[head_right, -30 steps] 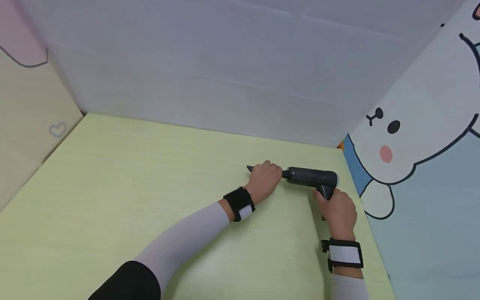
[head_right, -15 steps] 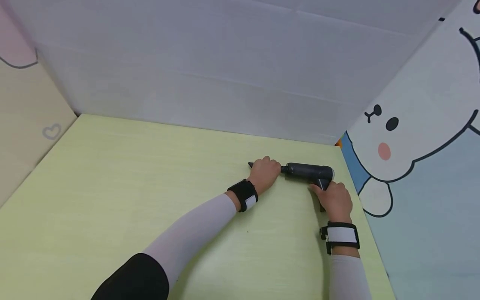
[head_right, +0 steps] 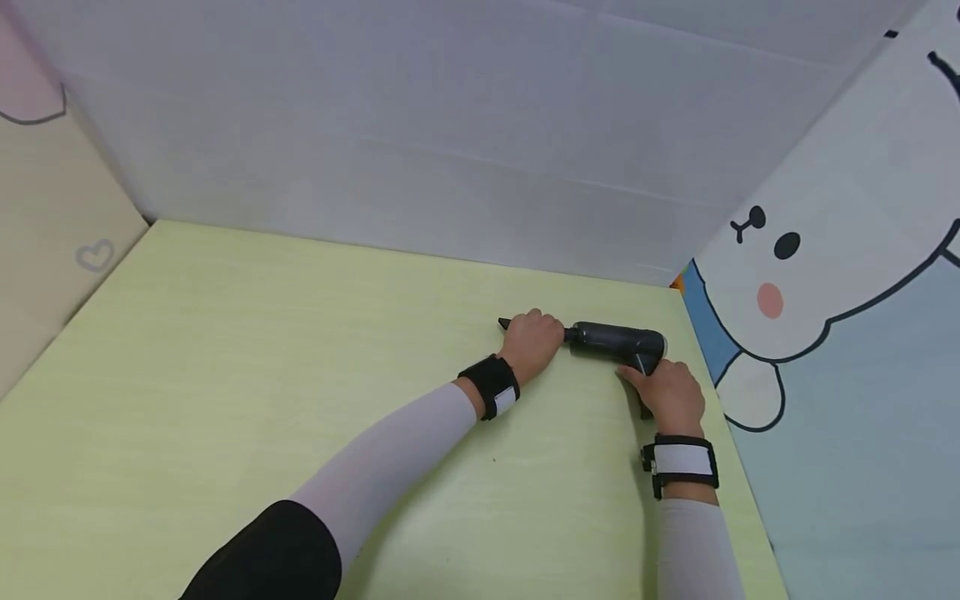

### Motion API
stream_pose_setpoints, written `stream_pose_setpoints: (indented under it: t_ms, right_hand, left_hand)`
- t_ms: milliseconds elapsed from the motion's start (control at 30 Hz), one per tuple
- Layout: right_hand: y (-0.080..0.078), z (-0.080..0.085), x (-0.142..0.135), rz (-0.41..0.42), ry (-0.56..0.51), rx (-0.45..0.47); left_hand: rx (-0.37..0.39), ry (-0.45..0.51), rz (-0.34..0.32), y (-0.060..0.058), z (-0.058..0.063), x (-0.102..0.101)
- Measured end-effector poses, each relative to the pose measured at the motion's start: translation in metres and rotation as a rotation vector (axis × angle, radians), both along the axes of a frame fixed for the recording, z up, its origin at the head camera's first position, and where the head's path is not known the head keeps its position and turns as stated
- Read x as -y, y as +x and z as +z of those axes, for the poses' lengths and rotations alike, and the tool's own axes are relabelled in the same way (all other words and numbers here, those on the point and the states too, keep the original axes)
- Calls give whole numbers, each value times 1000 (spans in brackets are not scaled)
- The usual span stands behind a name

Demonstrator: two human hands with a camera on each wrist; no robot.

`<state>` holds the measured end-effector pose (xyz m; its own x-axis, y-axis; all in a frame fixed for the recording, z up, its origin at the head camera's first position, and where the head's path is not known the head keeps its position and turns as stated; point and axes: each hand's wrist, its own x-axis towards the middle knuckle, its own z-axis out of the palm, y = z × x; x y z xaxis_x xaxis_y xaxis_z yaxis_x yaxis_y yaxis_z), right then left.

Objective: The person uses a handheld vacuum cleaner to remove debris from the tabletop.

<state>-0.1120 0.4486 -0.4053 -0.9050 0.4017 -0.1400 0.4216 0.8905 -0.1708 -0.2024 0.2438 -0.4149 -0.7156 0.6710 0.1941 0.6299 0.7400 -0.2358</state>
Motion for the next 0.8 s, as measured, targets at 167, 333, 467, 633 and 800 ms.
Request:
stream_pose_setpoints:
  t_ms: [167,333,467,633,800]
  right_hand:
    - [-2,-3,0,-8,-9,24]
    - [-1,-3,13,-25,53,-82]
    - [-5,-1,38,80,54,-289]
    - [-4,4,91,285,-32,-376]
    - [6,4,138,416,-41,-340]
  left_hand:
    - [-12,6,6,-1,-5,1]
    - [-36,39,-15,0,-12,15]
    - [100,56,4,5,-7,40]
    - [393,159,61,20,11,93]
    - [435,278,98,34,11,152]
